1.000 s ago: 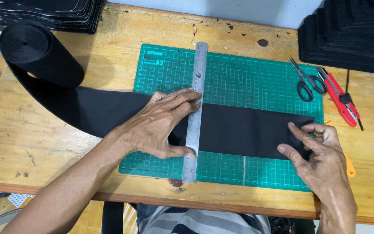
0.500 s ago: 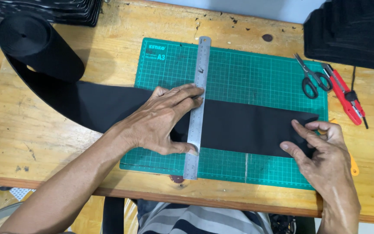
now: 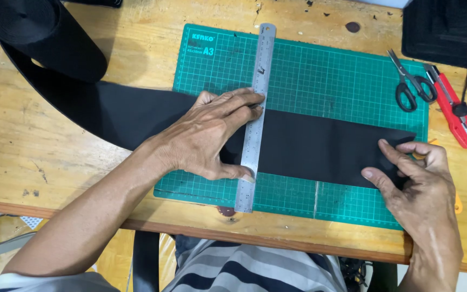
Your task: Trimming and cutting black fabric strips using scissors and a utility knife on a cutting mat
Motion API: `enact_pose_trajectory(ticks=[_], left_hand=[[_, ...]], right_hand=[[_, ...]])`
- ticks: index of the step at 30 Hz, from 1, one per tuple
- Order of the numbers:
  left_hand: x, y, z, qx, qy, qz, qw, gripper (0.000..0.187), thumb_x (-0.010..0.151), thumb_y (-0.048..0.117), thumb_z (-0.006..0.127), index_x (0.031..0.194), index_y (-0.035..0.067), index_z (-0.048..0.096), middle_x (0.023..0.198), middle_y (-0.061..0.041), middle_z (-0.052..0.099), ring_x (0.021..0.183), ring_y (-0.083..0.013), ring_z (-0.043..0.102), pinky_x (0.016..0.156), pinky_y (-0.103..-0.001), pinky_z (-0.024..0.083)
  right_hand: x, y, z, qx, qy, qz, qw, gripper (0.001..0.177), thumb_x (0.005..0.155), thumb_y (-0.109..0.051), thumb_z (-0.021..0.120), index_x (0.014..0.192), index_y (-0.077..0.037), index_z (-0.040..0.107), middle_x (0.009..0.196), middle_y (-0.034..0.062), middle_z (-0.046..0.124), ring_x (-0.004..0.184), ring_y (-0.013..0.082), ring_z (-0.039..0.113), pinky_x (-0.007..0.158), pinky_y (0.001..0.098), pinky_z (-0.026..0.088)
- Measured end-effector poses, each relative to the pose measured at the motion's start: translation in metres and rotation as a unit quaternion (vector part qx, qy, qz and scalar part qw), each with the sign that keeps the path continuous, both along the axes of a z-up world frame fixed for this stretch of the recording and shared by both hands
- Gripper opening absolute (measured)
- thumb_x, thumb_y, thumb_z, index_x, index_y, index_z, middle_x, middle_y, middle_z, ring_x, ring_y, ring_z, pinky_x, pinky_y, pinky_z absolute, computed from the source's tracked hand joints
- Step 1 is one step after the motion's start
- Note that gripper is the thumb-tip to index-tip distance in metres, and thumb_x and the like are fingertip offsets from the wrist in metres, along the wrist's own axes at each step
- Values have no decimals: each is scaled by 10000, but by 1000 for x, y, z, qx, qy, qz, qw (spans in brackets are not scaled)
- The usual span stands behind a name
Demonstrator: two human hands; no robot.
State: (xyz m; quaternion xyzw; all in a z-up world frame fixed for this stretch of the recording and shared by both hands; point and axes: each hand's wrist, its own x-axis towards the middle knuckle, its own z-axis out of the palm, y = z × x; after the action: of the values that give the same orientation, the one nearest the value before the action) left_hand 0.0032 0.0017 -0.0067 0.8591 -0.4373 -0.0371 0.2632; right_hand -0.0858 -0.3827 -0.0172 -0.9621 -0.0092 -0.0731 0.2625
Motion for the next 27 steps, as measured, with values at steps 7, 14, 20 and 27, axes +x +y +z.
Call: enact_pose_trajectory(ticks=[7, 14, 20, 27], left_hand=[[-2, 0, 5, -20, 21, 1, 1000, 916, 721, 605, 877, 1334, 44, 490, 1567, -204, 432, 1513, -365, 353, 989, -504, 333], [1, 0, -1, 0, 15, -3, 1000, 734, 775, 636, 778, 1244, 93, 622, 1616, -244, 370, 1522, -423, 317, 982, -562, 329], [0, -1, 3, -2, 4, 8, 1000, 518, 878, 482, 720, 1222, 99, 667, 1607, -227, 416, 1529, -385, 330, 965, -551, 340], [2, -4, 2, 24, 3, 14, 1000, 511, 839, 508, 756, 1216, 170, 686, 1609, -160, 437, 1520, -355, 356, 952, -531, 345]], right_hand=[[1, 3, 3, -11, 4, -11, 1000, 561, 835, -175, 872, 1373, -91, 733, 1318, 96, 531, 629, 144, 438, 679, 270, 477], [4, 5, 4, 6, 22, -45, 999, 544, 814, -223, 861, 1342, -178, 739, 1268, 24, 540, 554, 132, 407, 650, 258, 453], [2, 6, 15, -44, -4, -14, 999, 496, 840, -310, 816, 1308, -158, 750, 1198, 19, 637, 656, 128, 600, 664, 265, 512], [17, -41, 49, -50, -115, 36, 991, 266, 1014, -149, 658, 1221, -9, 750, 1160, 142, 762, 1051, 267, 720, 976, 367, 529]])
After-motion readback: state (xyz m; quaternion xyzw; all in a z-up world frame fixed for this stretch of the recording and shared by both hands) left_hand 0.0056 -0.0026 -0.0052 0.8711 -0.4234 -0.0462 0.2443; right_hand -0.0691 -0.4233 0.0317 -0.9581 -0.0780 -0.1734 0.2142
